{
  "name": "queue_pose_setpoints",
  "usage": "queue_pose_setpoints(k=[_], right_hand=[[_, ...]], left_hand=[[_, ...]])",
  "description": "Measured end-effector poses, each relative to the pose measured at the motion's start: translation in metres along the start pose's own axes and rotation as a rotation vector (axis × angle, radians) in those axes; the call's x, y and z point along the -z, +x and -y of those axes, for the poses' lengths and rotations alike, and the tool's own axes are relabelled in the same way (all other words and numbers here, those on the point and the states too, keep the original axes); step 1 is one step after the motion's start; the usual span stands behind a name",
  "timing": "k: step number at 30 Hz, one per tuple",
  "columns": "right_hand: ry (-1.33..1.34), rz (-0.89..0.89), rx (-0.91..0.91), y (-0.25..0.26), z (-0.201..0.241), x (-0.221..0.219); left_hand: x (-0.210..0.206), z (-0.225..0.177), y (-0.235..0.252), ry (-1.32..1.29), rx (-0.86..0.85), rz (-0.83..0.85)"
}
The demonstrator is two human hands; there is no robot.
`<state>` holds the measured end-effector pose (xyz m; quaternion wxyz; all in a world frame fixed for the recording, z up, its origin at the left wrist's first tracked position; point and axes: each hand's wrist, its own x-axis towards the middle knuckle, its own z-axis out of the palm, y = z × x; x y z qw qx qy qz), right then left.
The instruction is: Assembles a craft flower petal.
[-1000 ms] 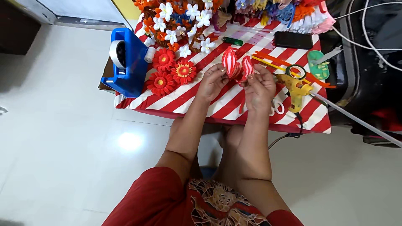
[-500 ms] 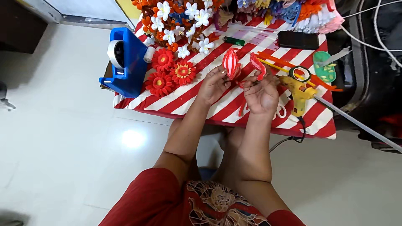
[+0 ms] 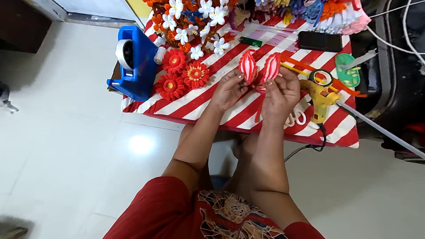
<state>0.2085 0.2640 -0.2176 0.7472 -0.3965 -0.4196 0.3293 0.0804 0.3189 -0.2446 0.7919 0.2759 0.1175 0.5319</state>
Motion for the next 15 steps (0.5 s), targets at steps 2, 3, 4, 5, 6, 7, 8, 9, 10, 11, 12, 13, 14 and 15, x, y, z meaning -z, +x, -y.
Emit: queue_pose_setpoints(k=[2,3,4,5,6,7,8,9,10,11,12,13,14,15], right_hand=[[-0.024,0.006,0.085,0.001,-0.006,0.000],[0.003,0.000,0.141,0.003,-0.011,-0.001],[0.011,0.002,0.180,0.004,-0.016,0.000],[0.011,0.005,0.200,0.005,-0.018,0.000],[0.004,0.002,0.202,0.005,-0.019,0.000],[-0.004,-0.003,0.197,0.004,-0.019,0.000],[-0.007,-0.005,0.187,0.004,-0.018,0.000],[0.001,-0.005,0.180,0.004,-0.018,0.000],[0.009,-0.004,0.174,0.004,-0.017,0.000],[0.014,-0.002,0.168,0.004,-0.017,0.000],[0.017,0.001,0.163,0.004,-0.017,-0.001],[0.016,0.006,0.155,0.004,-0.017,-0.001],[0.014,0.010,0.148,0.004,-0.018,-0.001],[0.015,0.011,0.144,0.004,-0.018,-0.001]], left_hand=[[-0.001,0.000,0.000,0.038,-0.009,-0.012],[-0.001,0.000,0.000,0.055,-0.018,-0.010],[-0.001,0.000,0.000,0.066,-0.025,-0.004],[-0.001,0.001,0.000,0.072,-0.029,0.001],[-0.002,0.001,0.000,0.074,-0.032,0.004],[-0.002,0.001,0.000,0.077,-0.033,0.003],[-0.002,0.001,0.000,0.079,-0.035,0.001],[-0.002,0.000,0.000,0.081,-0.036,-0.002],[-0.002,0.001,0.000,0.085,-0.041,-0.006],[-0.002,0.001,0.000,0.090,-0.045,-0.008],[-0.002,0.001,0.000,0.093,-0.051,-0.010],[-0.002,0.000,0.001,0.095,-0.055,-0.012],[-0.002,0.001,0.001,0.098,-0.060,-0.013],[-0.002,0.001,0.001,0.100,-0.065,-0.014]])
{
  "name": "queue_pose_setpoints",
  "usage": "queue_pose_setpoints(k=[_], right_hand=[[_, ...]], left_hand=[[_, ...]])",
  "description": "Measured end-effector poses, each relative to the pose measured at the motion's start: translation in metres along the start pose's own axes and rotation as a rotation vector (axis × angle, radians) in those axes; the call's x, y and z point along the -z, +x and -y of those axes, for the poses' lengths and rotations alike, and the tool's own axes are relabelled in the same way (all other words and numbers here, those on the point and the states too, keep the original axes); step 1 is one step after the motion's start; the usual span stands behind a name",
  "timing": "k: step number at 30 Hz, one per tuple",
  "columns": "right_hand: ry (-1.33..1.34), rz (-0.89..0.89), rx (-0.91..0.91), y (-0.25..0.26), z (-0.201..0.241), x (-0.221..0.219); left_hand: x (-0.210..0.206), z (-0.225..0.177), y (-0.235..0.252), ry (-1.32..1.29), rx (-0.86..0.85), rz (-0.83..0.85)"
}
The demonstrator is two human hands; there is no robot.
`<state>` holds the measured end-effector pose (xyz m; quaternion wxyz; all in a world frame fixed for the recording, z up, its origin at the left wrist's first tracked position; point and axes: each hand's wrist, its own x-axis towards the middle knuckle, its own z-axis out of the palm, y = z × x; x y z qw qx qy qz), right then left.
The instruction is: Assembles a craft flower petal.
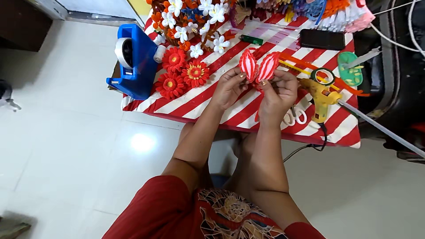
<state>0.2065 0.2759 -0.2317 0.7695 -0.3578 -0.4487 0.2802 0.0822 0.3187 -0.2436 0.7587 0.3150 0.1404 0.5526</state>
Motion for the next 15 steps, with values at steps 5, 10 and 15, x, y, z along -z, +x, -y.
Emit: queue_pose_setpoints(k=[5,10,15], right_hand=[[-0.013,-0.016,-0.005,-0.0009,0.0001,-0.0008],[-0.018,-0.014,-0.012,-0.0010,-0.0004,-0.0014],[-0.050,0.002,-0.044,-0.0035,0.0017,0.0000]], left_hand=[[0.0000,0.0017,0.0005,-0.007,-0.012,0.020],[-0.0013,0.0004,0.0000,-0.010,-0.008,0.014],[-0.0015,0.0009,0.0002,-0.002,-0.011,0.018]])
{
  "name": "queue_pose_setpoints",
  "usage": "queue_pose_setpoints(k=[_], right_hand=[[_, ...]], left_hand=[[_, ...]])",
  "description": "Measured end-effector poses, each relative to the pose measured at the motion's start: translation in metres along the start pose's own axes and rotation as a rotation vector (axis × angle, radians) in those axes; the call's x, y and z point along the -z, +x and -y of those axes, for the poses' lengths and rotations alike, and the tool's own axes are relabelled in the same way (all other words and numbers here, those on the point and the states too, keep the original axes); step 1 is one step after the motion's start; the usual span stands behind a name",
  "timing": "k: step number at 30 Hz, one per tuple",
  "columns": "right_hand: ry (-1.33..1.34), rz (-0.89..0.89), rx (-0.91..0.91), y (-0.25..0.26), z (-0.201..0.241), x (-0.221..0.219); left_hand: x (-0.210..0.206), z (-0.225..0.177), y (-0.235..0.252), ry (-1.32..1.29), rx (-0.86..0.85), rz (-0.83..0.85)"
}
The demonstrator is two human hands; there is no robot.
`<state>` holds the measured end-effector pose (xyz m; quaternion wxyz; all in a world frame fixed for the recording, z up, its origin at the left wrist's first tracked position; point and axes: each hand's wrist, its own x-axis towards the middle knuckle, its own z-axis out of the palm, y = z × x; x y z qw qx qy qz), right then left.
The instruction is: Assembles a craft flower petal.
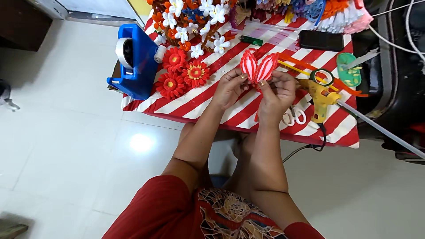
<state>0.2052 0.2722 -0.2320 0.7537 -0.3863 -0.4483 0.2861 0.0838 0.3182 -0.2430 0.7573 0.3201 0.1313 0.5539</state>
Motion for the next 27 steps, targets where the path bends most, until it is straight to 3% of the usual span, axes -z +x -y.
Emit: queue_pose_setpoints(k=[27], right_hand=[[-0.068,-0.003,-0.004,-0.0020,0.0008,0.0001]], left_hand=[[-0.0033,0.0005,-0.0016,0.138,-0.034,-0.013]])
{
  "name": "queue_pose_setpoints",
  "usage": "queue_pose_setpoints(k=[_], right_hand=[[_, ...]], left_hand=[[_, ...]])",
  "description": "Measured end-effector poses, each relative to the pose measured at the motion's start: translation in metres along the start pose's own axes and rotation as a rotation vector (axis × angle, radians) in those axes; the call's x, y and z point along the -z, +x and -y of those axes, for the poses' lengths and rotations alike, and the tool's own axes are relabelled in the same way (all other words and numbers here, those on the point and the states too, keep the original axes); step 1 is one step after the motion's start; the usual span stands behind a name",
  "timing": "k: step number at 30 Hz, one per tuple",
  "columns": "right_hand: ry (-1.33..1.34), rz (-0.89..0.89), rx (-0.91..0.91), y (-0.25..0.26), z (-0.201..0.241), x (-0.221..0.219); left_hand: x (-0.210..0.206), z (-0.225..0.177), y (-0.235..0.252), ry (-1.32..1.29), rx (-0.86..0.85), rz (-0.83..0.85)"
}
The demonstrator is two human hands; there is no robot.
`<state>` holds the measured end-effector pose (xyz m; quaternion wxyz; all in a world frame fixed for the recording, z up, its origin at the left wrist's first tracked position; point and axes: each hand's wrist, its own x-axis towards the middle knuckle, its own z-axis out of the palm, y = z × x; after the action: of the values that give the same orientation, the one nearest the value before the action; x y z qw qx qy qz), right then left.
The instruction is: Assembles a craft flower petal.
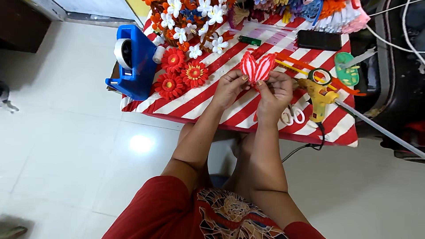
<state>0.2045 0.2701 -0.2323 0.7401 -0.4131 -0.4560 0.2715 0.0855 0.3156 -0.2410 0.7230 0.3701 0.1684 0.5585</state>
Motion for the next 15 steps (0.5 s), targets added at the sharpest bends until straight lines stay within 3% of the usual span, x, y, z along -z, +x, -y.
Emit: queue_pose_setpoints(k=[15], right_hand=[[-0.044,0.014,0.011,-0.0014,0.0008,0.0013]], left_hand=[[0.0023,0.0019,0.0002,0.023,0.006,0.005]])
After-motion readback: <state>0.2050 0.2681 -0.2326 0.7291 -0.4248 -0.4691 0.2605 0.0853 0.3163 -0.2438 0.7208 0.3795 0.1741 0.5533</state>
